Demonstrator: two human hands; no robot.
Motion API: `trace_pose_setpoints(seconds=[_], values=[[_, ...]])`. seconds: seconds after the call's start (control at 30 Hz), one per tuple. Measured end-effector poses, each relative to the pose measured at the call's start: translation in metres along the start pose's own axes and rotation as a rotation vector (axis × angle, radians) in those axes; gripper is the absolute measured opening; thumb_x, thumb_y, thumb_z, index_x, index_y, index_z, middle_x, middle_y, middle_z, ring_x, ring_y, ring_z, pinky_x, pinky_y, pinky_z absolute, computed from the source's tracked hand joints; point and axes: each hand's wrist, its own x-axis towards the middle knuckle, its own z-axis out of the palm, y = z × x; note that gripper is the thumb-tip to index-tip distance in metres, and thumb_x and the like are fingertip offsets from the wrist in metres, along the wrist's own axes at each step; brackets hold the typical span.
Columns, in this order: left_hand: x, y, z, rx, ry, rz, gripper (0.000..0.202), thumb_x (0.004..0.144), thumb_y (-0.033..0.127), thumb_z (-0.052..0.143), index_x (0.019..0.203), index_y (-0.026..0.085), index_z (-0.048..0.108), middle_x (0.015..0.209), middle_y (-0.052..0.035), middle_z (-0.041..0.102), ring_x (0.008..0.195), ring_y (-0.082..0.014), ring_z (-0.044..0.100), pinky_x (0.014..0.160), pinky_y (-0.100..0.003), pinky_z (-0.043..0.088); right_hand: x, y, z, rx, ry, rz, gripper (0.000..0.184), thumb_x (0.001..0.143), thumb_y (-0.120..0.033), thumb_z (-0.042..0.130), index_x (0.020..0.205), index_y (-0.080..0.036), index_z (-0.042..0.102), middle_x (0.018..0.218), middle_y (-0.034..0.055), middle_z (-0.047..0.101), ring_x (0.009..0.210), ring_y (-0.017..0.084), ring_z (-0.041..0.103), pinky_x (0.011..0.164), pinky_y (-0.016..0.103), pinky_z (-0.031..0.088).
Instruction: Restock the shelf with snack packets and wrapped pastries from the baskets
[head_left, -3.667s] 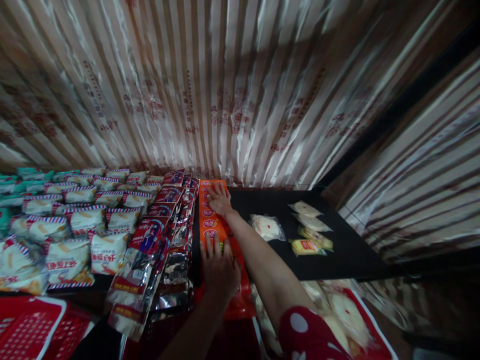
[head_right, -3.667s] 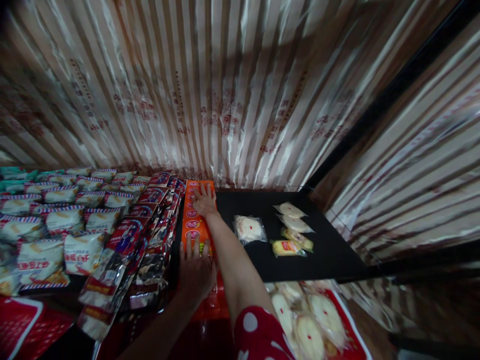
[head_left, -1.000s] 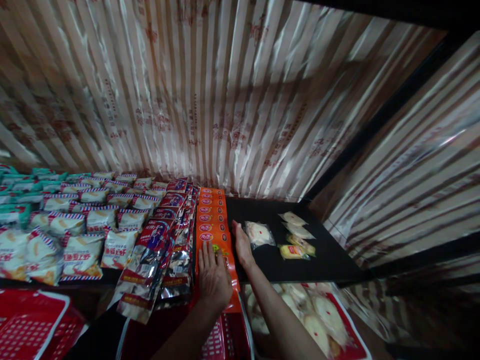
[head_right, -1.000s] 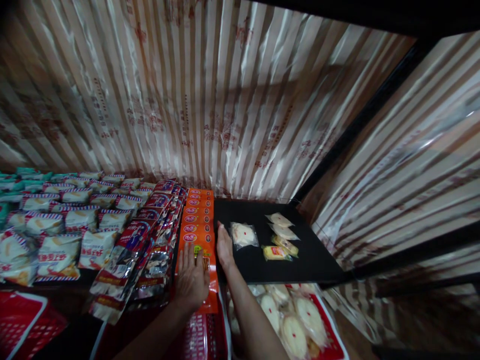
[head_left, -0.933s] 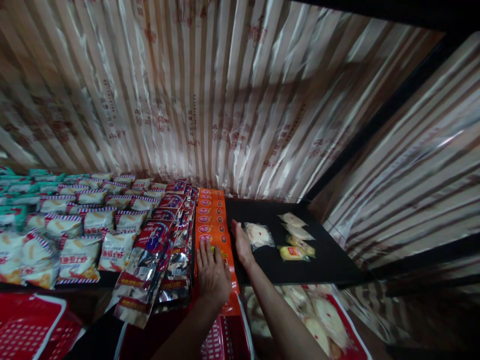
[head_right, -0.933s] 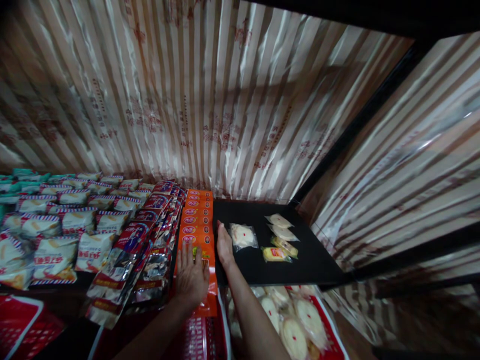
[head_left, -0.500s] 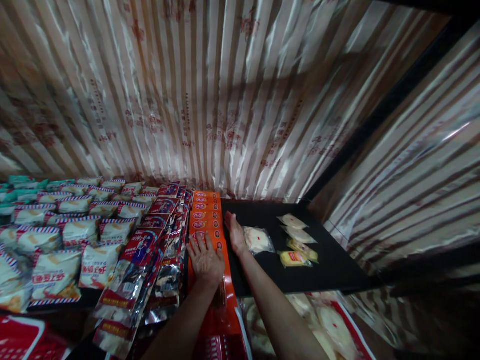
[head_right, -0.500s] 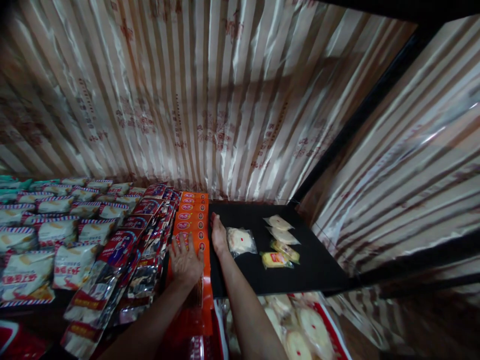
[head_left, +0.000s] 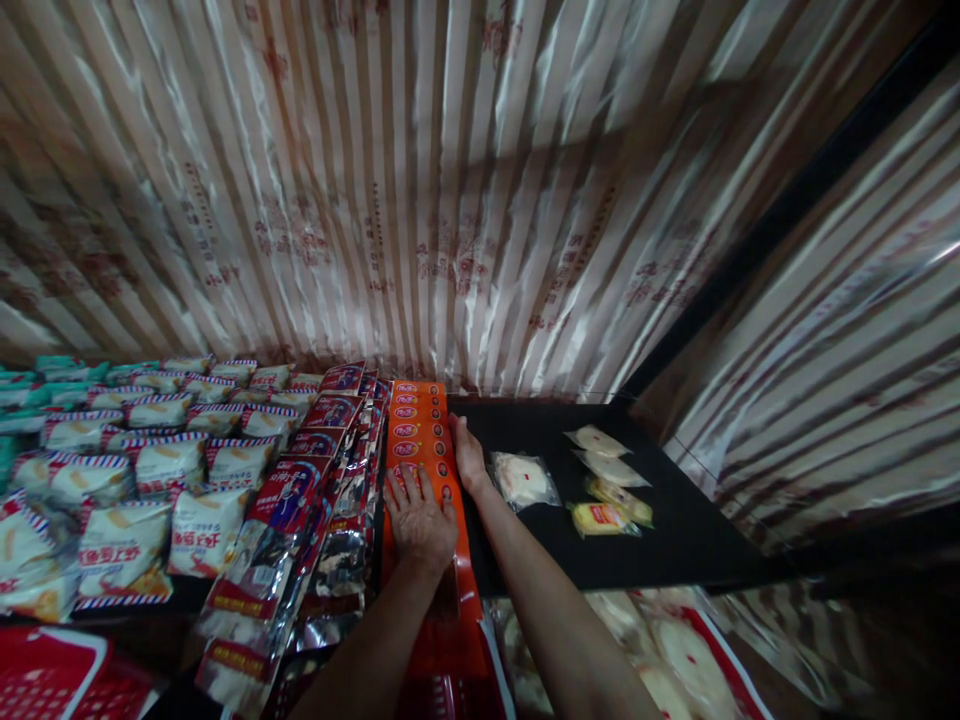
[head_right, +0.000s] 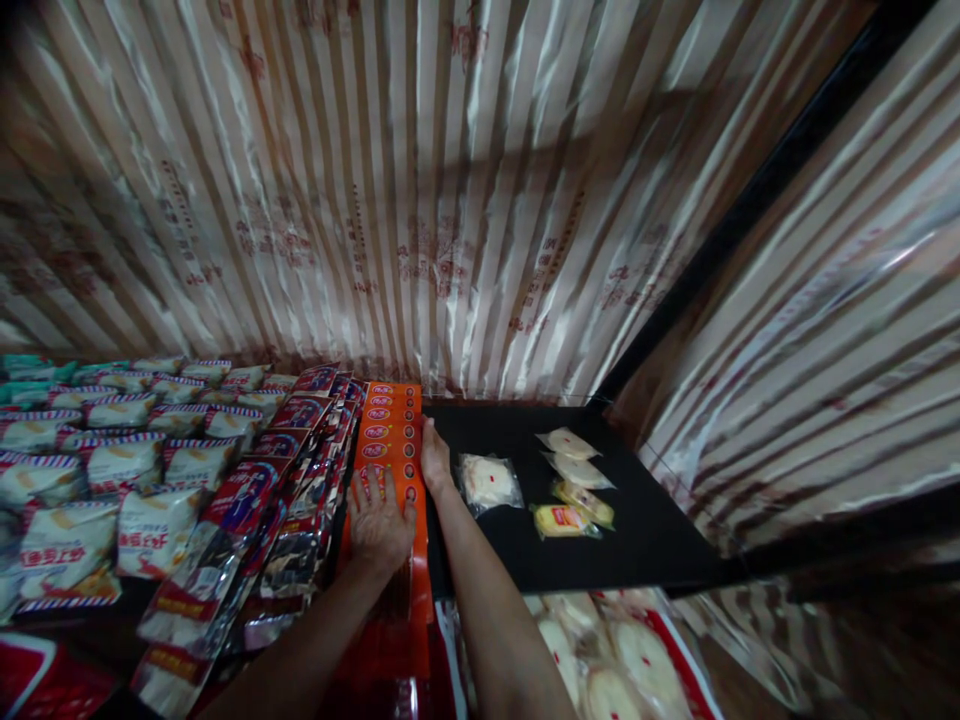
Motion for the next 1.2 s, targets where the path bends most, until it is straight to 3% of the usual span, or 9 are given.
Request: trace_pose_setpoints(seconds=[0.13,0.33,0.47,0.6,0.67,0.77,1.0,1.2], values=[[0.0,-0.001,0.0,-0.005,-0.004,0.008,0.056,0.083,0.036,0.048,0.131,0.007,0.048,0.139,-0.0222,0.041,0.132,-0.0391,0.03,0.107,-0.054,0.025,-0.002,-0.009,0.001,-0.075,0.013,0.022,0.073,0.081,-0.071,0.03,0.121,-0.018,0.059,0.127,0.0078,0.058,0.124,0.023,0.048,0.109,0.038,0.029],[0.0,0.0,-0.002,-0.003,-0.009,0.009,0.057,0.082,0.036,0.05,0.132,0.008,0.046,0.14,-0.0214,0.041,0.133,-0.0394,0.029,0.108,-0.055,0.023,-0.009,-0.013,0.007,-0.208,0.031,-0.028,0.067,0.088,-0.061,0.023,0.124,-0.015,0.057,0.127,0.0103,0.058,0.121,0.024,0.05,0.105,0.039,0.035],[0.0,-0.001,0.0,0.008,-0.02,0.022,0.057,0.08,0.033,0.052,0.131,0.007,0.047,0.141,-0.0227,0.039,0.133,-0.0415,0.027,0.108,-0.055,0.023,-0.015,-0.022,0.016,-0.593,-0.004,-0.327,0.05,0.087,-0.041,0.04,0.125,-0.013,0.056,0.142,0.01,0.042,0.137,0.024,0.026,0.112,0.041,0.023],[-0.002,-0.003,0.004,0.03,-0.007,0.055,0.054,0.077,0.024,0.053,0.128,0.006,0.051,0.138,-0.0224,0.043,0.132,-0.0408,0.029,0.108,-0.055,0.023,-0.017,-0.037,0.035,-0.845,-0.291,-0.545,0.042,0.087,-0.026,0.039,0.124,-0.015,0.057,0.141,0.0067,0.044,0.14,0.019,0.017,0.113,0.038,0.02],[-0.002,-0.005,0.008,0.051,0.014,0.071,0.05,0.078,0.018,0.049,0.126,0.005,0.053,0.134,-0.0226,0.047,0.131,-0.0393,0.033,0.108,-0.055,0.026,-0.016,-0.041,0.047,-0.934,-0.417,-0.556,0.042,0.089,-0.026,0.037,0.126,-0.017,0.055,0.141,0.0059,0.044,0.14,0.019,0.014,0.113,0.041,0.019],[-0.002,-0.007,0.015,0.09,0.053,0.096,0.046,0.08,0.013,0.043,0.123,0.005,0.055,0.13,-0.022,0.052,0.129,-0.0371,0.037,0.106,-0.054,0.029,-0.011,-0.042,0.061,-1.016,-0.506,-0.534,0.045,0.092,-0.032,0.033,0.13,-0.017,0.051,0.143,0.0053,0.042,0.141,0.021,0.011,0.112,0.043,0.017],[-0.001,-0.012,0.025,0.1,0.068,0.111,0.044,0.08,0.011,0.04,0.12,0.006,0.058,0.129,-0.0213,0.053,0.129,-0.0364,0.038,0.105,-0.057,0.03,-0.004,-0.038,0.067,-1.048,-0.53,-0.38,0.051,0.094,-0.042,0.025,0.136,-0.018,0.044,0.144,0.0046,0.04,0.141,0.024,0.011,0.112,0.046,0.016],[-0.003,-0.011,0.016,0.052,0.012,0.119,0.046,0.081,0.013,0.041,0.124,0.007,0.055,0.134,-0.0204,0.048,0.132,-0.0358,0.032,0.108,-0.055,0.025,0.001,-0.027,0.067,-0.862,-0.513,-0.429,0.044,0.09,-0.036,0.04,0.13,-0.02,0.051,0.14,0.0048,0.045,0.139,0.023,0.02,0.113,0.045,0.015]])
